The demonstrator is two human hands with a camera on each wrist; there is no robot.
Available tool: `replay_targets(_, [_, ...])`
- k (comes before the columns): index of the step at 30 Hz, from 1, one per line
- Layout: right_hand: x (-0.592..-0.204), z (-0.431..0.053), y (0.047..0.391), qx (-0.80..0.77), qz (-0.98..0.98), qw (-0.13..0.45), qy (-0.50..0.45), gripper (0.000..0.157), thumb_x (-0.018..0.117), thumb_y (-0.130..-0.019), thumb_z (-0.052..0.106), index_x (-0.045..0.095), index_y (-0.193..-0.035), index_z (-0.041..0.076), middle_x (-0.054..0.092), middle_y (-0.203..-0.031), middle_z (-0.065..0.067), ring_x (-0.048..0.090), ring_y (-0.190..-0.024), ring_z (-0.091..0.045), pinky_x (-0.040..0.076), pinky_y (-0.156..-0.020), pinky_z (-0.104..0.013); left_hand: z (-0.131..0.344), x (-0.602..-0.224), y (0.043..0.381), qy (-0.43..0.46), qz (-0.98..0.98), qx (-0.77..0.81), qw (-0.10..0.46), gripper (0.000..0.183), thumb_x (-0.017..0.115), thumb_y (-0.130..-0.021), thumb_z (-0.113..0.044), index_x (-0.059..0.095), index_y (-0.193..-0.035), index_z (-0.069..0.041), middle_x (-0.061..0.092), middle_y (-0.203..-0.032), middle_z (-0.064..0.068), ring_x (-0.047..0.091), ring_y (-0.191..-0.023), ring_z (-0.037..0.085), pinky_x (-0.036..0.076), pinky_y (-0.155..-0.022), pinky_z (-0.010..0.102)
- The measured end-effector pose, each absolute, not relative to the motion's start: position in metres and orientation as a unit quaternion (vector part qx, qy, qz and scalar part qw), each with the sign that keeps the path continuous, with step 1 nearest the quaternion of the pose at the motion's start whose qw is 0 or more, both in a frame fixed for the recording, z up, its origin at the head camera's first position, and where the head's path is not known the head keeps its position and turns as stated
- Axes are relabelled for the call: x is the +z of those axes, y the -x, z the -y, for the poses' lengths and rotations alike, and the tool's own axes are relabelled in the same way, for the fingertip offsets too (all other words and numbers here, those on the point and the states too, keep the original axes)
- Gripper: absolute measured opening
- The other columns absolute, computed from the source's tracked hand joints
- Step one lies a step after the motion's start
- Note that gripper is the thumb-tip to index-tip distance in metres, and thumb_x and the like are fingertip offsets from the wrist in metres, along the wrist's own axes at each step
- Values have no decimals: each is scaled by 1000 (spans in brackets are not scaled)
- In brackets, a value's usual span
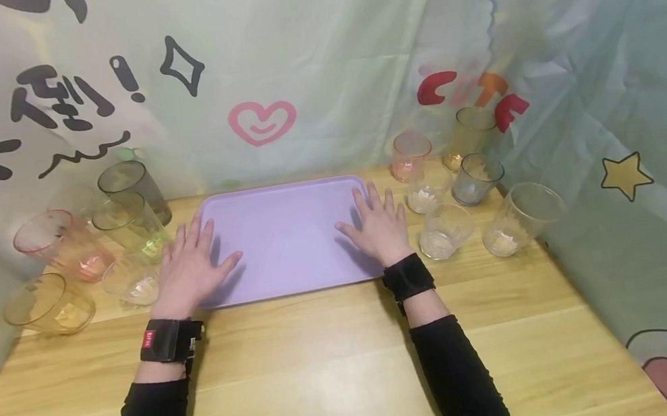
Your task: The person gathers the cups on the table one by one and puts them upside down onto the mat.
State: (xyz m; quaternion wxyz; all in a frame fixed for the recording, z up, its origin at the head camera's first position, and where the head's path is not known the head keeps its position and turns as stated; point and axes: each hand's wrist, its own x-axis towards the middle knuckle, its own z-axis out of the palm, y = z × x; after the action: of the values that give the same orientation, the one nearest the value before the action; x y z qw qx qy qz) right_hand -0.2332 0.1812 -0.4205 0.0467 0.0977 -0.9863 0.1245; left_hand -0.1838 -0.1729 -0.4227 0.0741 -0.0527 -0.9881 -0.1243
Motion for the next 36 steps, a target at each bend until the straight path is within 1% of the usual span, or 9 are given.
replay_targets(8, [-411, -182, 234, 139, 982, 84, -98, 84, 37, -83, 70, 13, -146, 21, 9, -151, -13, 6, -130, -42, 15, -101, -67, 171, -418, 186, 65, 986, -132, 83, 90, 39, -80, -71, 16, -145, -15, -4, -151, 3, -7, -132, 25, 6, -104, 64])
replay_targets(12, [-404, -183, 234, 154, 975, 125, -104, 81, 39, -84, 66, 16, -146, 18, 13, -150, -14, 10, -130, -40, 19, -100, -66, 170, -415, 187, 83, 980, -155, 89, 86, 40, -81, -70, 22, -144, -14, 7, -152, 8, 9, -132, 32, 14, -103, 63])
replay_targets(15, [-395, -186, 232, 170, 966, 161, -112, 79, 42, -86, 62, 16, -145, 17, 17, -149, -15, 14, -130, -37, 21, -101, -62, 169, -412, 188, 95, 975, -180, 91, 82, 40, -81, -69, 31, -141, -14, 19, -149, 11, 21, -128, 34, 25, -100, 61])
replay_targets(19, [-383, -189, 228, 204, 951, 203, -115, 79, 46, -86, 58, 17, -145, 16, 18, -149, -13, 18, -130, -29, 22, -103, -58, 165, -409, 187, 114, 964, -220, 93, 73, 43, -82, -66, 42, -135, -16, 34, -142, 10, 33, -123, 30, 37, -92, 57])
replay_targets(22, [-376, -192, 222, 230, 940, 227, -108, 77, 49, -86, 56, 18, -145, 16, 18, -149, -9, 18, -131, -26, 23, -104, -56, 161, -408, 186, 138, 953, -252, 96, 62, 51, -82, -59, 49, -129, -17, 43, -133, 6, 39, -117, 24, 41, -90, 51])
replay_targets(24, [-372, -195, 218, 246, 932, 243, -106, 77, 51, -86, 53, 19, -145, 17, 18, -149, -8, 18, -130, -25, 22, -105, -54, 158, -409, 185, 159, 944, -272, 99, 55, 56, -83, -52, 53, -125, -17, 47, -126, 4, 42, -112, 20, 42, -90, 46])
replay_targets(26, [-370, -199, 214, 262, 924, 257, -105, 76, 52, -86, 51, 19, -145, 17, 18, -149, -7, 19, -130, -25, 23, -104, -53, 154, -410, 183, 179, 936, -288, 96, 47, 59, -83, -45, 55, -121, -19, 49, -120, 0, 45, -106, 17, 45, -85, 42])
replay_targets(31, [-367, -211, 203, 283, 909, 288, -101, 74, 54, -85, 47, 23, -143, 13, 24, -147, -9, 20, -129, -20, 24, -105, -49, 141, -413, 180, 238, 916, -319, 57, 33, 65, -82, -31, 60, -113, -21, 55, -110, -5, 50, -89, 12, 47, -71, 33])
replay_targets(36, [-367, -224, 192, 290, 907, 294, -83, 73, 56, -85, 46, 23, -144, 17, 26, -147, -6, 21, -129, -18, 23, -106, -48, 126, -420, 177, 291, 901, -320, 1, 25, 66, -81, -25, 66, -105, -19, 60, -99, -5, 53, -82, 10, 47, -69, 31])
